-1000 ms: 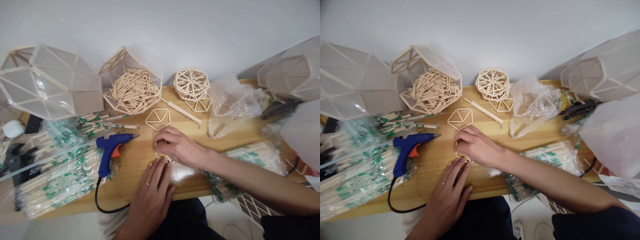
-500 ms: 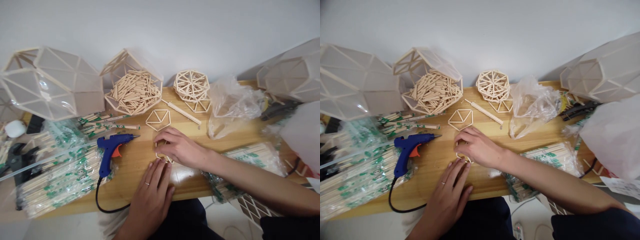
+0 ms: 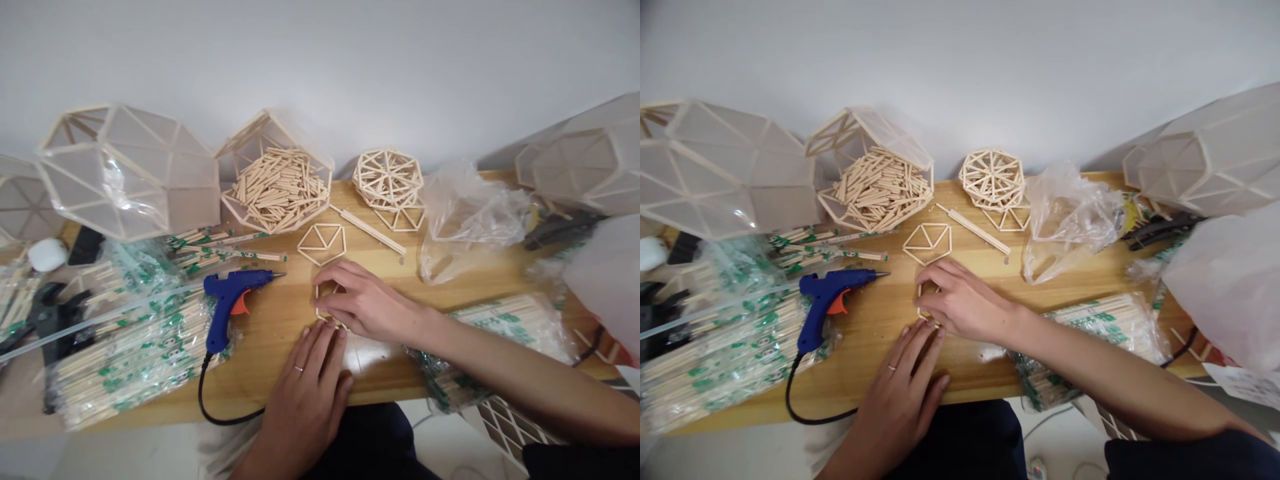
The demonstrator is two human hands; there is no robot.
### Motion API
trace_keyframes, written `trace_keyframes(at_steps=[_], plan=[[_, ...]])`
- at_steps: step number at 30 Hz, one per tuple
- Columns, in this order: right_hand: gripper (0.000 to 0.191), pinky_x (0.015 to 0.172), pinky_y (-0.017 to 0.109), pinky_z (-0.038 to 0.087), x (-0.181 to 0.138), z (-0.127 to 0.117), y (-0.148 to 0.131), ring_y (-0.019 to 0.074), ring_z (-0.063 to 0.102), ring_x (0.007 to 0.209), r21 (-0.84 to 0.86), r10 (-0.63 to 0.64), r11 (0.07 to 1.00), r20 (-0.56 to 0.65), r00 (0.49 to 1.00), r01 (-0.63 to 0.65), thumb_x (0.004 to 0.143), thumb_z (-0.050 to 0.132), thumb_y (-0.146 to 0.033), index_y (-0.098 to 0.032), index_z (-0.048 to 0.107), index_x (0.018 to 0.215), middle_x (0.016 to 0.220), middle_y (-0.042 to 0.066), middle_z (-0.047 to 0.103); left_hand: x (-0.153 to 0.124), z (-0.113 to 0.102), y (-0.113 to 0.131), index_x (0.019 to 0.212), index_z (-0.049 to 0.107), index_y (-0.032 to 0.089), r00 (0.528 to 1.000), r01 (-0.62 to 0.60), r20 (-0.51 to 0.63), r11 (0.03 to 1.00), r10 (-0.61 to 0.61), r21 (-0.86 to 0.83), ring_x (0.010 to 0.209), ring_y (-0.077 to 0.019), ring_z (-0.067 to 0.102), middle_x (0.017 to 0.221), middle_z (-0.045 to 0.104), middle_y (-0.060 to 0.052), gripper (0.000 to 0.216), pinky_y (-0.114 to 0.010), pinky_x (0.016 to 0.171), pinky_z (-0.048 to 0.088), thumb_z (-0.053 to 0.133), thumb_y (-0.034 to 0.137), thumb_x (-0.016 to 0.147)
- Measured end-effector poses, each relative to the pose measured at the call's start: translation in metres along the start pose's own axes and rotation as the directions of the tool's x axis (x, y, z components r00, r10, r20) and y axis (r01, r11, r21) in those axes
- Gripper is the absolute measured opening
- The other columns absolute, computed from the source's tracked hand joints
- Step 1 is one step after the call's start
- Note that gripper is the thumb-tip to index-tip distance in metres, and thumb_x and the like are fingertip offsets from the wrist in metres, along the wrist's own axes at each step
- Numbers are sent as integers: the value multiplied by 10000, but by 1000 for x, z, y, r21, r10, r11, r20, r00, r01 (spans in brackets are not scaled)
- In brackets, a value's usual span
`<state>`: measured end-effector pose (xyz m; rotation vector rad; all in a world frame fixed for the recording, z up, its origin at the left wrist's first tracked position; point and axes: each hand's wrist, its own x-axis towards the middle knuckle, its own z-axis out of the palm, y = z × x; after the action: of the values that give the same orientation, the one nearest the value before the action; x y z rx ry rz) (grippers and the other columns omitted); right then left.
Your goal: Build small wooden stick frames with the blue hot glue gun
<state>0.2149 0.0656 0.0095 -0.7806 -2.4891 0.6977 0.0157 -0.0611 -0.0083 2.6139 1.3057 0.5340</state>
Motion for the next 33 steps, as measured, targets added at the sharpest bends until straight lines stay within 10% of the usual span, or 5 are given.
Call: trace_keyframes(at_steps=[33], plan=[[232,1053,468,592,-2,1,-1,296,620,1234,18,-8,1000,-23,1000,9,995,605,-99,-148,810,1092,1243,165,636,2,-1,0,1468,603,61,1000,-12,-20,999,13,53,1412,-328,609,1488,668,-187,468,-478,1156,548,538,249,1045]])
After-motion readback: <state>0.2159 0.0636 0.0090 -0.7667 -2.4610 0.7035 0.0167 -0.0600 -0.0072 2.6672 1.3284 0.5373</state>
